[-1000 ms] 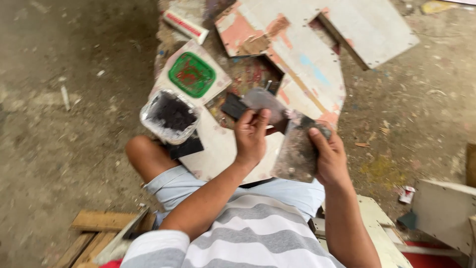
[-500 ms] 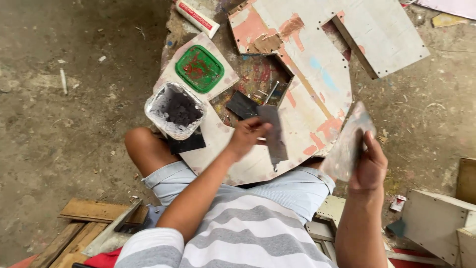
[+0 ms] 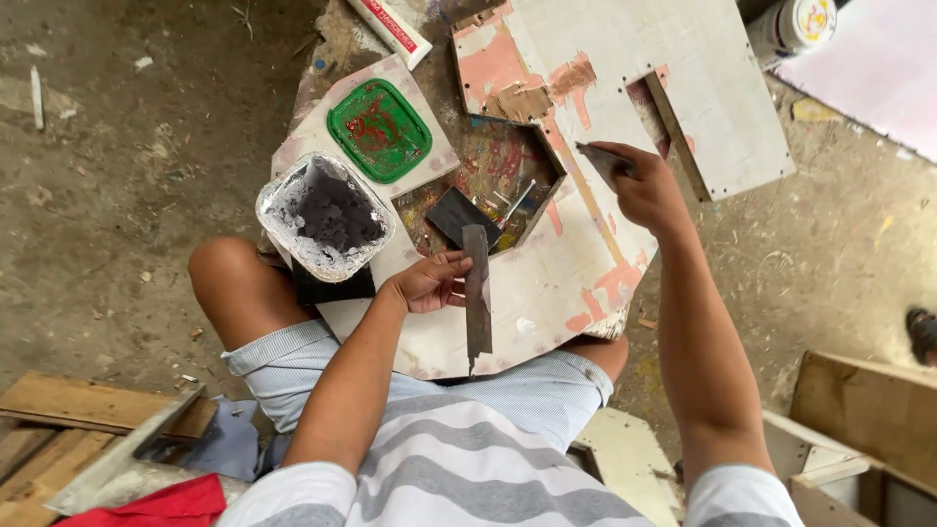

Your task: Applying and smoothing filler material on the edges of a sign using a putty knife

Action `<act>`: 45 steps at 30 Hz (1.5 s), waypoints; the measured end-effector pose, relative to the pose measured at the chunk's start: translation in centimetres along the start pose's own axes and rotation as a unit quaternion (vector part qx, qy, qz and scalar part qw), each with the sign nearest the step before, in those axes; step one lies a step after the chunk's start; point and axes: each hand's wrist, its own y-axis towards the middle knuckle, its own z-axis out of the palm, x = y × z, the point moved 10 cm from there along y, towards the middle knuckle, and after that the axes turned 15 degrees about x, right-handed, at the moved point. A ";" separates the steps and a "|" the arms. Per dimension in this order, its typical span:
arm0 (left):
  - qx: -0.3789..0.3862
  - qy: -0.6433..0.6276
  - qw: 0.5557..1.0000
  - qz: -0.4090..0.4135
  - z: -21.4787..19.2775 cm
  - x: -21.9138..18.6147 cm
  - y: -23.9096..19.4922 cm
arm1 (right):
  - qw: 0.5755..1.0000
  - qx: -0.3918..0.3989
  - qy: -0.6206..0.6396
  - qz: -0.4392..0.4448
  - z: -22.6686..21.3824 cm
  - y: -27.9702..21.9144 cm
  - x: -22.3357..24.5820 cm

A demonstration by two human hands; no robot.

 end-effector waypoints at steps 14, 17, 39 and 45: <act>0.011 -0.028 1.000 -0.009 0.2 -0.5 0.8 | 0.919 0.031 -0.393 -0.002 2.2 18.6 -7.1; 0.014 -0.027 0.999 -0.010 -0.4 -0.4 0.8 | 0.916 0.033 -0.400 0.002 2.7 19.2 -7.2; 0.009 -0.045 0.999 0.004 1.1 -1.4 0.6 | 0.912 -0.072 -0.397 -0.070 4.6 16.7 -9.3; 0.013 -0.049 0.999 0.003 0.7 -1.1 0.8 | 0.903 -0.036 -0.423 -0.061 4.1 16.1 -7.1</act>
